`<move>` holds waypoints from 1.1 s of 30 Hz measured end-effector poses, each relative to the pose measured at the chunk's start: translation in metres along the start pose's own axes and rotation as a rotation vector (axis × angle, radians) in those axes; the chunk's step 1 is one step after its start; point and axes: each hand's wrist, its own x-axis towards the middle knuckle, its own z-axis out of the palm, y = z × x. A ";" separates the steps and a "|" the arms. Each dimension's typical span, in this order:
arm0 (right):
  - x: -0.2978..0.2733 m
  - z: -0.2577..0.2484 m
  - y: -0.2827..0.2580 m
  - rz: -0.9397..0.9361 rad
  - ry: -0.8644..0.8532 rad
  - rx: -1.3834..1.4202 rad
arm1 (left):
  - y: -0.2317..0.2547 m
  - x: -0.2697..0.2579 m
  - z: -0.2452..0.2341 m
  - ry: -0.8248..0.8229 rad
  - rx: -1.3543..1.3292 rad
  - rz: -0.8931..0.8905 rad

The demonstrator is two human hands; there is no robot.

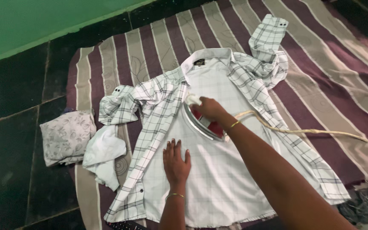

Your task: The person irons a white checkered shirt laid out on a striped mat on the floor. They smooth the shirt with their hands, then use a red electric iron to press the front, collar, and sleeves. The shirt remains on the mat throughout the process.

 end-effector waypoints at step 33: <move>0.047 -0.057 -0.023 0.314 0.333 0.041 | -0.001 0.000 0.000 -0.030 0.004 -0.013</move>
